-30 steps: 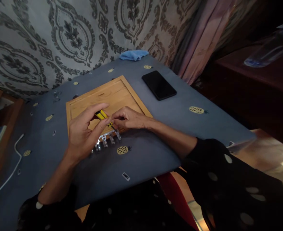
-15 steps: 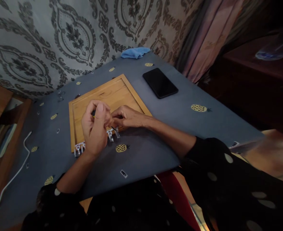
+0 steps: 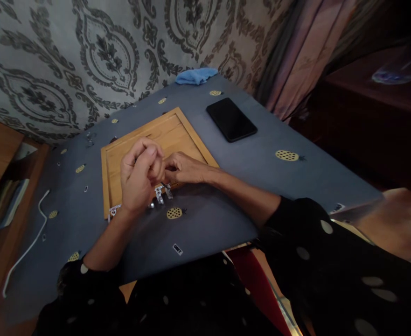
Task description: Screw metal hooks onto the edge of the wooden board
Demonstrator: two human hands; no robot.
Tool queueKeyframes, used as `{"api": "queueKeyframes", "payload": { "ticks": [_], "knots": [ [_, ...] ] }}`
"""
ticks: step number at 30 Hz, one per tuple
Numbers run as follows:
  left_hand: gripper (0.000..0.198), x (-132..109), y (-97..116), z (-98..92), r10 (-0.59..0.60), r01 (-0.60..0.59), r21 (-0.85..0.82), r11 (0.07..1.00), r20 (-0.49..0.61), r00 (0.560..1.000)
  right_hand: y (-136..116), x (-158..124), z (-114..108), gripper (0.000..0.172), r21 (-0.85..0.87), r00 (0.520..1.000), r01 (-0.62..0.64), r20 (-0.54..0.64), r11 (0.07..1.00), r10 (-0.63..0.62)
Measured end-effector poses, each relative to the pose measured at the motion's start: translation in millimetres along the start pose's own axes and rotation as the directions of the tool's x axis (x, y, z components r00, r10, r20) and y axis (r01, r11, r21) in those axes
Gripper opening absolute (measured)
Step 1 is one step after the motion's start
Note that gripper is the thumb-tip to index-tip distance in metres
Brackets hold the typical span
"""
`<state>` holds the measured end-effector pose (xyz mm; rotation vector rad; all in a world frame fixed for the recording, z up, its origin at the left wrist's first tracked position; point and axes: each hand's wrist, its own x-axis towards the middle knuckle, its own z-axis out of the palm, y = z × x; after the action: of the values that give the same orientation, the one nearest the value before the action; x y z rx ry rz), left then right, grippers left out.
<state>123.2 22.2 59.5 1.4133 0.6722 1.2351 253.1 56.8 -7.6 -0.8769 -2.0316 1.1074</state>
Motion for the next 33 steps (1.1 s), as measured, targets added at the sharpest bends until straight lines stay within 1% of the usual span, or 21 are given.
{"api": "queueKeyframes", "payload": {
  "ticks": [2,4,7,10,14,19,24,26,30,33],
  "knots": [
    [0.024,-2.2,1.4,0.2,0.039,-0.037,0.056,0.998,-0.037,0.999,-1.3,-0.1,-0.4,0.022,-0.001,1.0,-0.01,0.005,1.0,0.01],
    [0.022,-4.7,2.6,2.0,0.074,-0.063,0.098,0.993,-0.105,0.992,-3.1,-0.5,-0.9,0.022,0.0,1.0,-0.027,0.005,1.0,0.027],
    [0.025,-6.6,3.3,6.2,0.074,-0.067,0.051,0.996,-0.151,0.986,-5.4,-1.3,-1.5,0.023,-0.005,0.999,-0.031,0.003,0.999,0.031],
    [0.025,-5.0,1.8,8.6,0.059,-0.061,-0.01,0.998,-0.137,0.989,-5.5,-1.4,-1.6,0.024,-0.005,1.0,-0.011,0.002,1.0,0.011],
    [0.027,0.4,-0.3,7.2,0.058,-0.062,-0.039,0.997,-0.102,0.993,-3.5,-0.7,-1.0,0.021,-0.011,0.999,-0.034,-0.002,0.999,0.034],
    [0.032,5.2,2.0,4.4,0.015,-0.015,-0.016,1.0,-0.033,0.999,-3.8,-0.9,-0.6,0.02,0.014,1.0,-0.03,0.008,0.999,0.03],
    [0.026,6.8,3.9,1.3,-0.039,0.038,0.014,0.999,0.044,0.998,-4.9,-1.2,-0.9,0.023,0.019,1.0,-0.016,-0.001,1.0,0.016],
    [0.023,5.2,5.0,0.2,-0.036,0.035,0.06,0.998,0.018,0.999,-5.2,-1.6,-1.2,0.024,0.018,1.0,-0.011,0.004,1.0,0.011],
    [0.021,-2.0,8.9,0.6,0.06,-0.045,0.163,0.986,-0.086,0.994,-5.6,-2.1,-1.1,0.023,0.016,1.0,-0.024,0.011,1.0,0.023],
    [0.02,-5.5,9.7,3.3,0.076,-0.063,0.117,0.991,-0.112,0.991,-6.6,-2.2,-0.5,0.024,0.016,1.0,-0.018,0.019,1.0,0.018]
  ]
}}
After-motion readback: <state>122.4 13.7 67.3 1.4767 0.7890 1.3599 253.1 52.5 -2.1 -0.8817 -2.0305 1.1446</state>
